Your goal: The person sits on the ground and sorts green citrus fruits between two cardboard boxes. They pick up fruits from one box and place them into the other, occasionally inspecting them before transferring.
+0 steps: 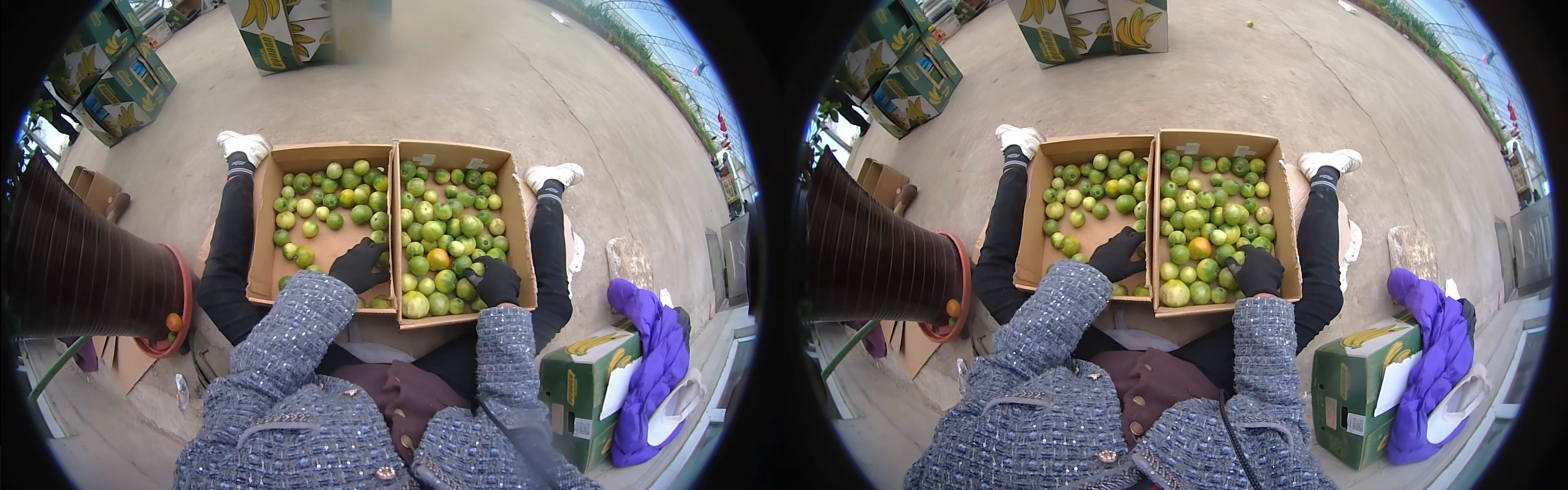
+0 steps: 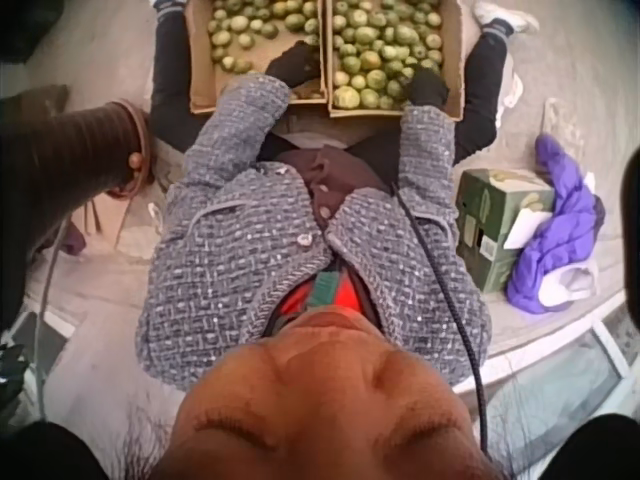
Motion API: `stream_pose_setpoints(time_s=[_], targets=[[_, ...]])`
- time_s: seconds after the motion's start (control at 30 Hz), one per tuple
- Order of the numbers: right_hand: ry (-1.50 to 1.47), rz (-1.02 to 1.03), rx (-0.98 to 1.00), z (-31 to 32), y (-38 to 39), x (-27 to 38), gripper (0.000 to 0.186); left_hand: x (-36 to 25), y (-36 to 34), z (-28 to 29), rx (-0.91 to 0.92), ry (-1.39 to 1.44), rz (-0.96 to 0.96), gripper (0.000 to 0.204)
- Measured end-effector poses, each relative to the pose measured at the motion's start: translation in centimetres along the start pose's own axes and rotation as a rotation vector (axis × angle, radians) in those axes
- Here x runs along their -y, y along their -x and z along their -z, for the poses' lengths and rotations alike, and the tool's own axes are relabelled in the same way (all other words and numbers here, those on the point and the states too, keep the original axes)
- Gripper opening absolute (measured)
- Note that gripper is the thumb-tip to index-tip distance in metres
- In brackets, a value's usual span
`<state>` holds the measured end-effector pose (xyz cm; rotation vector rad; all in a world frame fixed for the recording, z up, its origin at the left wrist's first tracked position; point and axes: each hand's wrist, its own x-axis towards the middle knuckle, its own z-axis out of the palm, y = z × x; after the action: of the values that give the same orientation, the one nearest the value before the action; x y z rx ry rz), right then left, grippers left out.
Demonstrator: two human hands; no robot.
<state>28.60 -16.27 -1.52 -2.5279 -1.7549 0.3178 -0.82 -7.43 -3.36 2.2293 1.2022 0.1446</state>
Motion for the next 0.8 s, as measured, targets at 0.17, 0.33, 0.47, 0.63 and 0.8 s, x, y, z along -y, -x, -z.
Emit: stream_pose_setpoints(time_s=[0.17, 0.33, 0.47, 0.63, 0.8], targets=[[0.078, -0.016, 0.06, 0.7, -0.2, 0.5, 0.044, -0.3, -1.5, -0.7, -0.009, -0.212, 0.038, 0.045], [0.179, -0.031, -0.046, 0.5, 0.1, 1.3, 0.04, -0.4, -1.0, -0.5, -0.008, -0.212, 0.074, 0.042], [0.096, 0.15, -0.349, 0.2, 0.5, 1.7, 0.037, 1.9, -1.7, 0.0, -0.191, 0.248, 0.184, 0.039], [-0.588, 0.48, -0.243, 2.6, 1.3, 8.1, 0.048, 1.9, -1.3, 1.6, -0.097, 1.205, 0.019, 0.034], [-0.467, 0.692, -0.117, 1.6, 1.9, 12.9, 0.067, -0.5, -0.2, 1.0, -0.02, 0.962, -0.019, 0.038]])
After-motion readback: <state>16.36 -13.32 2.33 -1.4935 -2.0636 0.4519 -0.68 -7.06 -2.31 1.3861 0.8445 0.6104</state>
